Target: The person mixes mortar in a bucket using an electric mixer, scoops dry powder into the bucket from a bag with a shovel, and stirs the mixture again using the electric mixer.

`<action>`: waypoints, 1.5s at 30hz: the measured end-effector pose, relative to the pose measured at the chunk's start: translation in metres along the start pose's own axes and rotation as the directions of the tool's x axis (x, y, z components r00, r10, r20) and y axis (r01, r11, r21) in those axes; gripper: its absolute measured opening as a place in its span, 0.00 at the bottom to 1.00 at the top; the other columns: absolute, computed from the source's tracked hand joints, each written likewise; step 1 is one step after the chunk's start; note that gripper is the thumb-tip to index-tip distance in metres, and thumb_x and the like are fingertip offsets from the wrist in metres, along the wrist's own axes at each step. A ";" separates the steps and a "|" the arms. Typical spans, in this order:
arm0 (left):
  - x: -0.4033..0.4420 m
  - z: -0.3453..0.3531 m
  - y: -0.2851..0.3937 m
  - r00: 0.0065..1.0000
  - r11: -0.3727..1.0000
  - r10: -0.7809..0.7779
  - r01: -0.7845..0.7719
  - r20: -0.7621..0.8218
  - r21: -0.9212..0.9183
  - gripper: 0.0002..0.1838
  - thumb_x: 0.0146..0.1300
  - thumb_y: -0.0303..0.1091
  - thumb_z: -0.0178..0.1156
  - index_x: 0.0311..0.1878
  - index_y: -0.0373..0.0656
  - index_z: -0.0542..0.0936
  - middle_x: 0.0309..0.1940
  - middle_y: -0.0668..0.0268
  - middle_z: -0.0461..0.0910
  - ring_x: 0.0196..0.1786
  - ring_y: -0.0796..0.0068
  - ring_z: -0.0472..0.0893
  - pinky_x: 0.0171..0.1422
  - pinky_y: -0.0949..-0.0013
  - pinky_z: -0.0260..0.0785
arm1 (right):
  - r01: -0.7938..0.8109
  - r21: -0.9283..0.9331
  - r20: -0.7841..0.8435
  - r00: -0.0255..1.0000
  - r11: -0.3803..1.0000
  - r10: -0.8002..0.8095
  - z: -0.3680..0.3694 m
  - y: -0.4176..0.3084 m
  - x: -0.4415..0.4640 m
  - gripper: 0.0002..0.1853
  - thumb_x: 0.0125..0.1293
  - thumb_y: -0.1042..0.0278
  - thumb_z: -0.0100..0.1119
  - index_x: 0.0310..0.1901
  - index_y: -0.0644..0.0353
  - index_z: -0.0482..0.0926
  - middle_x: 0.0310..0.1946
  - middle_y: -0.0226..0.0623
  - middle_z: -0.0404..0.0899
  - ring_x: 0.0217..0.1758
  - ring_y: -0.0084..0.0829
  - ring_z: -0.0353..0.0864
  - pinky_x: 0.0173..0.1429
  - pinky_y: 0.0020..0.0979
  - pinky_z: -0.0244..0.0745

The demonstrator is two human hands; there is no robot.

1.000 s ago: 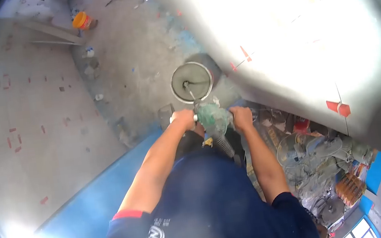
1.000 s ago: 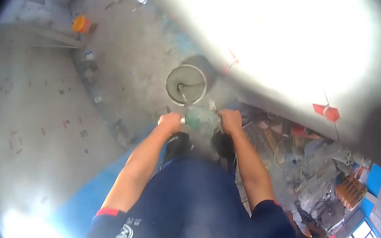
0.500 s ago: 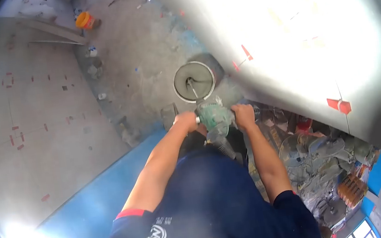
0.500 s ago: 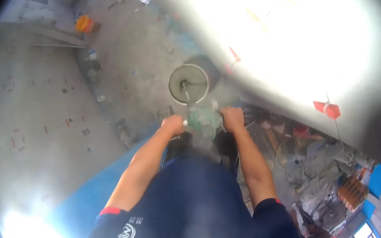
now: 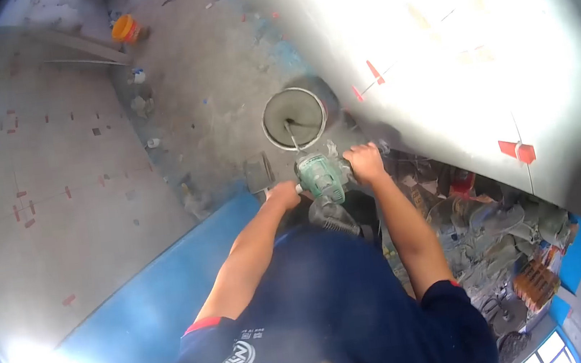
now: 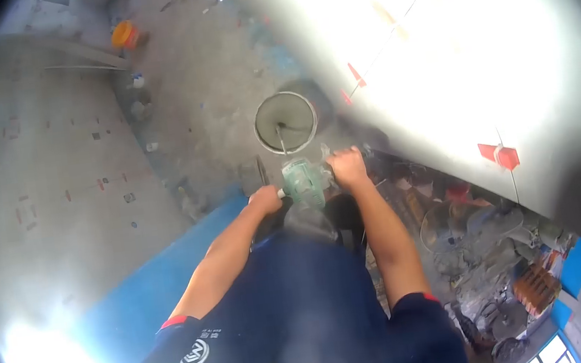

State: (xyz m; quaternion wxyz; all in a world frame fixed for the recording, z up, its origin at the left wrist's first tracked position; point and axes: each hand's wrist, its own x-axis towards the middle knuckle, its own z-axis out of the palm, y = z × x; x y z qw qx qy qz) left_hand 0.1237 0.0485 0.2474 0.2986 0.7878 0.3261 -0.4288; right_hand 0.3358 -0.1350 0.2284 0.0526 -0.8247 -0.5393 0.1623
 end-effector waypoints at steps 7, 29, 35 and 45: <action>0.009 0.019 -0.004 0.998 0.998 0.044 -0.046 -0.054 -0.037 0.19 0.56 0.37 0.60 0.52 0.46 0.83 0.52 0.54 0.82 0.56 0.54 0.81 0.60 0.55 0.73 | 0.063 -0.017 -0.086 0.994 0.998 -0.064 -0.003 0.000 0.005 0.03 0.53 0.68 0.56 0.29 0.49 0.80 0.31 0.33 0.80 0.41 0.35 0.82 0.48 0.39 0.68; 0.000 0.046 -0.010 0.974 0.946 0.212 -0.226 -0.083 -0.231 0.18 0.55 0.39 0.62 0.47 0.42 0.83 0.46 0.46 0.83 0.51 0.48 0.82 0.56 0.54 0.72 | 0.140 -0.125 -0.075 0.986 0.982 -0.150 -0.008 -0.006 0.013 0.05 0.55 0.67 0.55 0.30 0.49 0.81 0.32 0.31 0.82 0.42 0.33 0.83 0.51 0.39 0.69; -0.019 0.044 -0.007 0.973 0.941 0.211 -0.227 -0.092 -0.250 0.20 0.56 0.41 0.61 0.51 0.43 0.82 0.48 0.47 0.82 0.52 0.47 0.81 0.57 0.55 0.72 | 0.135 -0.135 -0.011 0.990 0.982 -0.138 -0.004 -0.012 0.010 0.05 0.55 0.67 0.55 0.31 0.50 0.81 0.32 0.30 0.82 0.43 0.32 0.82 0.53 0.38 0.68; 0.024 0.083 -0.022 0.976 0.945 0.198 -0.213 -0.086 -0.248 0.23 0.58 0.44 0.63 0.54 0.43 0.80 0.49 0.45 0.82 0.55 0.46 0.80 0.60 0.55 0.70 | 0.179 -0.154 0.027 0.984 0.972 -0.177 -0.008 -0.007 0.017 0.05 0.55 0.68 0.55 0.30 0.49 0.81 0.33 0.30 0.82 0.43 0.32 0.82 0.53 0.36 0.67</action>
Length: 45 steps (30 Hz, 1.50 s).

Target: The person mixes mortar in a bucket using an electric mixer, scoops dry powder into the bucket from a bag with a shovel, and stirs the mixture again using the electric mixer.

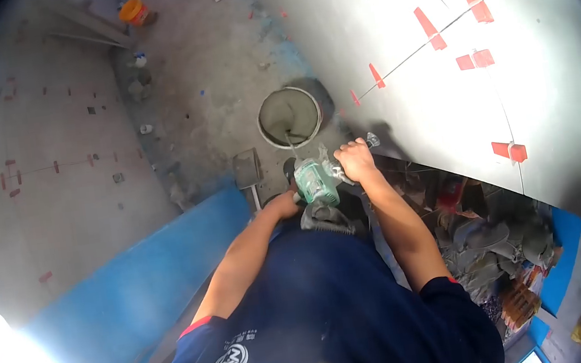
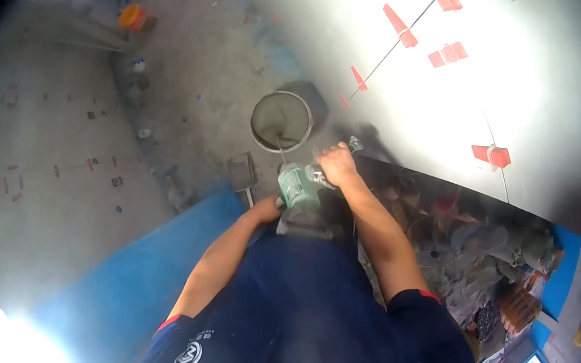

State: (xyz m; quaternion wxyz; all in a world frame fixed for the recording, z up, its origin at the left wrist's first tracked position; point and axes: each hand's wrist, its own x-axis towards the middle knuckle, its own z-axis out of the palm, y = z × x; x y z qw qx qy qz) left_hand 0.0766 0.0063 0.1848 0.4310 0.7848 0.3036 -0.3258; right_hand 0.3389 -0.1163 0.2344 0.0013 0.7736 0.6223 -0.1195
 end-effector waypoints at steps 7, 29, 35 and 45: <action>0.001 0.000 -0.001 0.999 1.000 0.011 -0.012 0.041 0.015 0.19 0.54 0.42 0.63 0.48 0.43 0.82 0.46 0.47 0.83 0.52 0.47 0.81 0.57 0.55 0.71 | -0.033 0.001 -0.011 0.999 0.999 0.033 0.001 -0.002 -0.008 0.06 0.55 0.67 0.54 0.31 0.49 0.81 0.32 0.30 0.82 0.43 0.32 0.82 0.53 0.37 0.67; -0.024 -0.018 0.047 0.990 0.977 -0.138 0.134 0.012 0.166 0.20 0.61 0.40 0.58 0.56 0.46 0.76 0.55 0.55 0.81 0.60 0.57 0.79 0.65 0.46 0.64 | -0.027 -0.023 0.022 0.999 0.999 0.028 -0.001 0.001 -0.008 0.05 0.55 0.68 0.55 0.32 0.50 0.81 0.33 0.29 0.82 0.44 0.32 0.81 0.54 0.37 0.67; -0.026 -0.004 0.043 0.989 0.980 -0.149 0.147 0.005 0.135 0.20 0.61 0.38 0.56 0.57 0.46 0.74 0.55 0.54 0.80 0.60 0.56 0.79 0.65 0.43 0.62 | -0.005 -0.033 0.039 0.999 0.999 0.007 -0.006 0.001 -0.006 0.05 0.54 0.70 0.56 0.31 0.50 0.81 0.33 0.30 0.82 0.44 0.32 0.82 0.54 0.38 0.67; -0.027 -0.004 0.045 0.989 0.977 -0.143 0.137 0.024 0.163 0.21 0.61 0.38 0.56 0.58 0.45 0.74 0.57 0.55 0.80 0.62 0.56 0.78 0.66 0.43 0.62 | -0.025 -0.104 0.042 0.999 0.994 0.029 -0.010 0.000 -0.001 0.06 0.57 0.68 0.55 0.31 0.47 0.83 0.31 0.28 0.82 0.44 0.30 0.80 0.57 0.38 0.66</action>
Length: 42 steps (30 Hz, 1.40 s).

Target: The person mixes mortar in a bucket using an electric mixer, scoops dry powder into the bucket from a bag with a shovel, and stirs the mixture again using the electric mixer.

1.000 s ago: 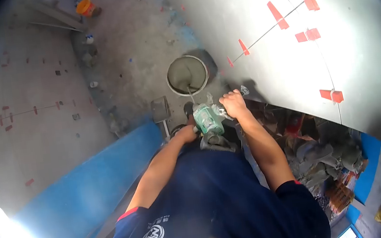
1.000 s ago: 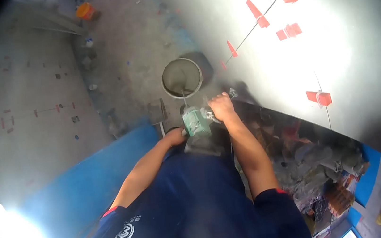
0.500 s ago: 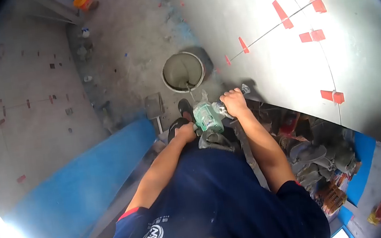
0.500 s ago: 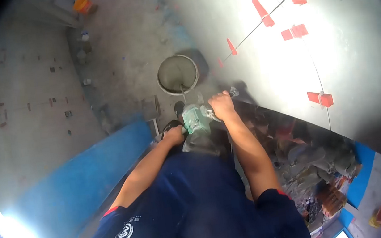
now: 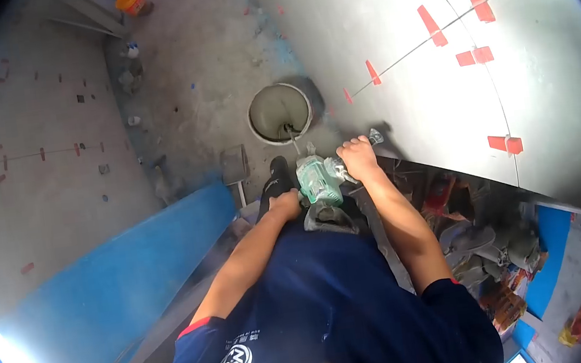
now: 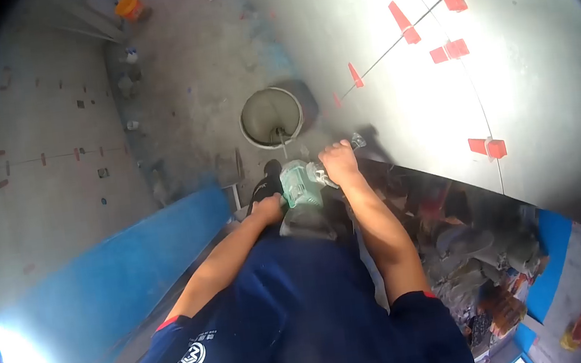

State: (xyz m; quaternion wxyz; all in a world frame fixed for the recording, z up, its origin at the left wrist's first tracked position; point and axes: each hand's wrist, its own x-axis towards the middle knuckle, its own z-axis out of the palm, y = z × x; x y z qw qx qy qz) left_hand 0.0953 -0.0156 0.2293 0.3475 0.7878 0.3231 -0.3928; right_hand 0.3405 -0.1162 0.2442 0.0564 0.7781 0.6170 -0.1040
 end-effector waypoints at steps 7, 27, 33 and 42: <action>-0.005 -0.006 0.006 0.996 0.998 0.051 -0.053 0.069 0.029 0.27 0.64 0.49 0.57 0.63 0.46 0.71 0.59 0.54 0.78 0.63 0.56 0.77 0.66 0.43 0.62 | 0.045 -0.026 -0.025 0.999 0.999 -0.046 -0.006 -0.003 -0.007 0.04 0.55 0.67 0.56 0.30 0.48 0.81 0.30 0.28 0.80 0.42 0.30 0.81 0.54 0.36 0.67; 0.100 0.105 -0.019 0.865 0.685 0.285 -0.485 -0.413 -0.544 0.26 0.52 0.50 0.64 0.49 0.43 0.83 0.51 0.49 0.82 0.57 0.48 0.79 0.61 0.56 0.71 | 0.454 -0.426 0.237 0.891 0.782 -0.388 -0.057 -0.057 0.100 0.05 0.56 0.63 0.60 0.31 0.46 0.85 0.31 0.23 0.83 0.44 0.26 0.81 0.61 0.35 0.64; 0.117 0.141 -0.005 0.772 0.552 0.109 -0.570 -0.626 -0.608 0.28 0.53 0.54 0.62 0.51 0.44 0.82 0.43 0.43 0.80 0.48 0.38 0.76 0.55 0.51 0.70 | 0.552 -0.499 0.311 0.834 0.668 -0.456 -0.077 -0.076 0.112 0.07 0.57 0.64 0.59 0.33 0.48 0.86 0.34 0.25 0.84 0.45 0.26 0.80 0.60 0.32 0.63; 0.213 0.194 0.002 0.799 0.511 -0.084 -0.478 -0.595 -0.715 0.28 0.45 0.50 0.70 0.45 0.39 0.81 0.39 0.45 0.79 0.47 0.42 0.78 0.53 0.52 0.70 | 0.573 -0.569 0.320 0.815 0.590 -0.483 -0.084 -0.077 0.133 0.09 0.60 0.63 0.56 0.35 0.49 0.86 0.36 0.26 0.84 0.49 0.27 0.80 0.62 0.32 0.62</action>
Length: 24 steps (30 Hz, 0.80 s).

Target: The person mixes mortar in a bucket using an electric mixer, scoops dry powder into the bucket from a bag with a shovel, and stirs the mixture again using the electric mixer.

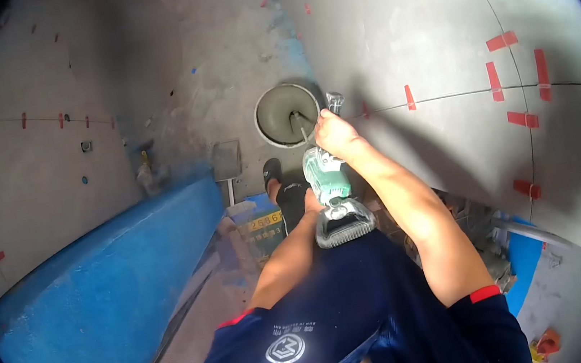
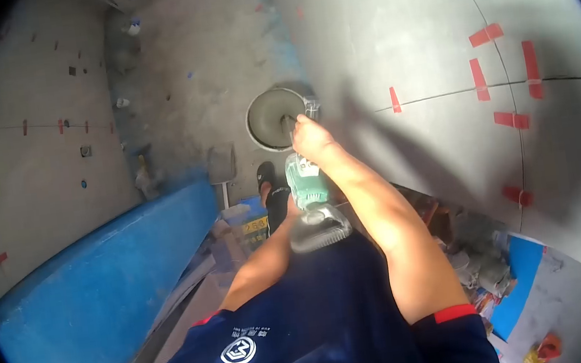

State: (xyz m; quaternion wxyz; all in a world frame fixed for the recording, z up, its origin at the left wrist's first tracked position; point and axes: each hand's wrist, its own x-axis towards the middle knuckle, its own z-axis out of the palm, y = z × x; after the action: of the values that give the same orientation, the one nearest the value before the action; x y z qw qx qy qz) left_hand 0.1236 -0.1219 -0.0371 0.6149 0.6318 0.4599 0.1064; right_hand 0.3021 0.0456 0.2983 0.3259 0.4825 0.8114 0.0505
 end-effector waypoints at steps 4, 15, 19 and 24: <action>0.006 -0.008 0.006 0.994 0.989 0.107 -0.105 0.020 -0.104 0.28 0.45 0.47 0.71 0.49 0.43 0.80 0.41 0.47 0.79 0.48 0.44 0.78 0.54 0.54 0.70 | 0.035 -0.002 0.017 0.999 0.999 -0.035 -0.005 0.006 0.006 0.09 0.60 0.63 0.56 0.36 0.50 0.86 0.36 0.25 0.84 0.48 0.27 0.79 0.63 0.32 0.61; -0.003 -0.037 0.122 0.996 0.948 -0.003 0.031 0.089 -0.318 0.24 0.57 0.47 0.64 0.53 0.43 0.81 0.48 0.53 0.84 0.52 0.57 0.83 0.56 0.60 0.73 | 0.072 -0.048 -0.026 0.997 0.996 -0.073 -0.005 0.020 0.012 0.08 0.59 0.63 0.57 0.35 0.48 0.87 0.36 0.24 0.83 0.47 0.27 0.78 0.64 0.33 0.60; -0.004 -0.048 0.138 0.984 0.951 -0.071 0.115 0.162 -0.285 0.24 0.58 0.48 0.64 0.53 0.42 0.81 0.48 0.52 0.84 0.52 0.56 0.83 0.56 0.60 0.73 | 0.040 0.002 -0.067 0.997 0.999 -0.040 0.004 0.029 0.009 0.08 0.59 0.63 0.57 0.34 0.48 0.86 0.35 0.25 0.83 0.47 0.26 0.79 0.62 0.34 0.63; 0.001 -0.048 0.141 0.982 0.926 -0.022 0.091 0.190 -0.367 0.27 0.57 0.50 0.64 0.55 0.43 0.79 0.51 0.51 0.82 0.56 0.53 0.80 0.59 0.59 0.71 | 0.006 0.020 -0.076 0.997 1.000 -0.004 0.005 0.037 0.003 0.08 0.58 0.64 0.59 0.36 0.47 0.87 0.36 0.22 0.84 0.48 0.25 0.79 0.64 0.32 0.61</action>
State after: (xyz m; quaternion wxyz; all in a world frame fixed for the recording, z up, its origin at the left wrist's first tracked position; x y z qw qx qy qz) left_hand 0.1544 -0.0637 0.0968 0.7663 0.4963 0.3911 0.1162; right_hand 0.3311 0.0668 0.3077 0.2900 0.4815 0.8249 0.0597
